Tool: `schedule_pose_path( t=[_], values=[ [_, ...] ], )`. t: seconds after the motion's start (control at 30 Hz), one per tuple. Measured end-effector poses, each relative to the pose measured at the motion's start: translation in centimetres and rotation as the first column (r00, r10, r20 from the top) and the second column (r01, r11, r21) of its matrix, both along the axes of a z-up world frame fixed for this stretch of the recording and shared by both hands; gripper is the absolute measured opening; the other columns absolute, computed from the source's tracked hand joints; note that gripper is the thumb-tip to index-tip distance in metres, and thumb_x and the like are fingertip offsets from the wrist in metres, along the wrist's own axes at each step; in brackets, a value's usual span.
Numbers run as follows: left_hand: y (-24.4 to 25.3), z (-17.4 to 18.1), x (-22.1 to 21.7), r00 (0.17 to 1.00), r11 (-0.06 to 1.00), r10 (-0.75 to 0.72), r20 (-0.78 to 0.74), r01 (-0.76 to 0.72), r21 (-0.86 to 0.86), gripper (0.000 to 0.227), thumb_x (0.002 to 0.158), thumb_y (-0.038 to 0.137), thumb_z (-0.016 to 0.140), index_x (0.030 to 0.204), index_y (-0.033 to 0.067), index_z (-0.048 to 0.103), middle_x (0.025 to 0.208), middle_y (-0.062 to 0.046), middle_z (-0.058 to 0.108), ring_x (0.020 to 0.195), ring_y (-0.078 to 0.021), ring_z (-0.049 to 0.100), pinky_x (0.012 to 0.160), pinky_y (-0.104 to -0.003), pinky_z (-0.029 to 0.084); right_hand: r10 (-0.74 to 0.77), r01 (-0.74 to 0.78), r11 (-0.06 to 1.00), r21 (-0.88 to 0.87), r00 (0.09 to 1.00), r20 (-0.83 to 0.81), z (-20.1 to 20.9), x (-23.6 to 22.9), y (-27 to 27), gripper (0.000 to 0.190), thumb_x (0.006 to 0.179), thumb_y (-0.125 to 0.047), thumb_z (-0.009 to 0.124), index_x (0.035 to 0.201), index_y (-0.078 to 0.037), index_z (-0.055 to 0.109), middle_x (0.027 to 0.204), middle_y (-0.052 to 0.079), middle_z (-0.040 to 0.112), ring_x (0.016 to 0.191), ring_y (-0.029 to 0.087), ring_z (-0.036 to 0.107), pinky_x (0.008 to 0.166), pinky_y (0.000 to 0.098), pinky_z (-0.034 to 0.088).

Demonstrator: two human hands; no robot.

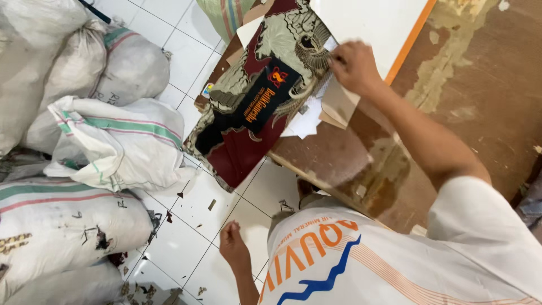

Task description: The person folds patterned fabric pieces on a wooden table, aligns edges, and stacks them. They then roll a larger piece of fabric, tie it with a strip, and write on a small paper label with a pen.

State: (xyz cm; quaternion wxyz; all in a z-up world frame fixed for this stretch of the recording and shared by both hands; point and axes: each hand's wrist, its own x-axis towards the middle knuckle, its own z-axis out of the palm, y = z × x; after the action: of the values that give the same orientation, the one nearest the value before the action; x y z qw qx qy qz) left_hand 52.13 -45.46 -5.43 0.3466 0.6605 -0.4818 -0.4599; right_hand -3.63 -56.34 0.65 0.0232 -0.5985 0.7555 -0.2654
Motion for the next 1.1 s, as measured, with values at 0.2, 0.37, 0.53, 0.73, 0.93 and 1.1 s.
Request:
schedule_pose_path(
  t=[0.2,0.37,0.53,0.73,0.93,1.1],
  values=[
    [-10.9,4.2,-4.9,0.973,0.95,-0.17,0.158,0.205,-0.237,0.014,0.103,0.006,0.058,0.11,0.0007,0.069,0.101,-0.01,0.071,0.091,-0.0173,0.069,0.079,-0.032,0.057,0.009,-0.014,1.0,-0.023,0.97,-0.242,-1.2,-7.0,-15.5,0.022,0.102,-0.021,0.069,0.117,-0.006,0.075,0.116,0.015,0.072,0.113,0.034,0.06,0.099,0.0521,0.039],
    [-19.8,5.7,-10.5,0.875,0.714,-0.372,0.311,0.484,-0.506,0.012,0.096,0.0,0.066,0.108,0.0004,0.069,0.104,-0.013,0.07,0.095,-0.028,0.067,0.082,-0.036,0.055,-0.03,0.069,0.991,0.117,0.95,-0.31,-4.0,-11.1,-24.1,0.023,0.102,-0.023,0.069,0.121,-0.009,0.074,0.114,0.013,0.072,0.118,0.032,0.062,0.107,0.0525,0.039],
    [-28.0,5.7,-16.3,0.802,0.578,-0.505,0.318,0.588,-0.566,0.015,0.092,0.0,0.07,0.106,0.0034,0.07,0.106,-0.012,0.069,0.096,-0.0313,0.066,0.085,-0.041,0.053,0.081,0.136,0.932,0.337,0.826,-0.558,-6.1,-13.2,-30.7,0.033,0.084,-0.026,0.077,0.115,-0.016,0.077,0.1,0.008,0.076,0.11,0.029,0.065,0.103,0.051,0.036],
    [-32.9,5.0,-20.0,0.645,0.426,-0.693,0.322,0.727,-0.538,0.023,0.089,-0.004,0.07,0.111,0.0012,0.067,0.106,-0.012,0.067,0.098,-0.0336,0.064,0.086,-0.044,0.05,0.175,0.192,0.771,0.608,0.853,-0.492,-6.8,-14.6,-34.2,0.052,0.081,-0.048,0.08,0.119,-0.014,0.074,0.098,0.013,0.076,0.094,0.031,0.071,0.085,0.0458,0.049],
    [-34.4,3.6,-21.9,0.65,0.47,-0.734,0.199,0.696,-0.543,0.018,0.095,0.0,0.069,0.113,0.0013,0.067,0.107,-0.01,0.069,0.096,-0.0292,0.064,0.085,-0.039,0.051,0.25,0.124,0.748,0.652,0.857,-0.45,-7.4,-15.8,-33.4,0.033,0.094,-0.04,0.072,0.111,-0.012,0.076,0.096,0.014,0.076,0.091,0.031,0.073,0.077,0.0454,0.056],
    [-36.3,3.1,-23.8,0.662,0.566,-0.746,0.077,0.69,-0.451,0.012,0.098,0.005,0.067,0.11,0.0018,0.069,0.108,-0.011,0.069,0.095,-0.0259,0.066,0.081,-0.035,0.054,0.141,0.033,0.845,0.533,0.949,-0.282,-7.3,-17.2,-31.9,0.02,0.095,-0.023,0.071,0.11,-0.012,0.078,0.097,0.014,0.076,0.088,0.033,0.071,0.081,0.0462,0.055]
  ],
)
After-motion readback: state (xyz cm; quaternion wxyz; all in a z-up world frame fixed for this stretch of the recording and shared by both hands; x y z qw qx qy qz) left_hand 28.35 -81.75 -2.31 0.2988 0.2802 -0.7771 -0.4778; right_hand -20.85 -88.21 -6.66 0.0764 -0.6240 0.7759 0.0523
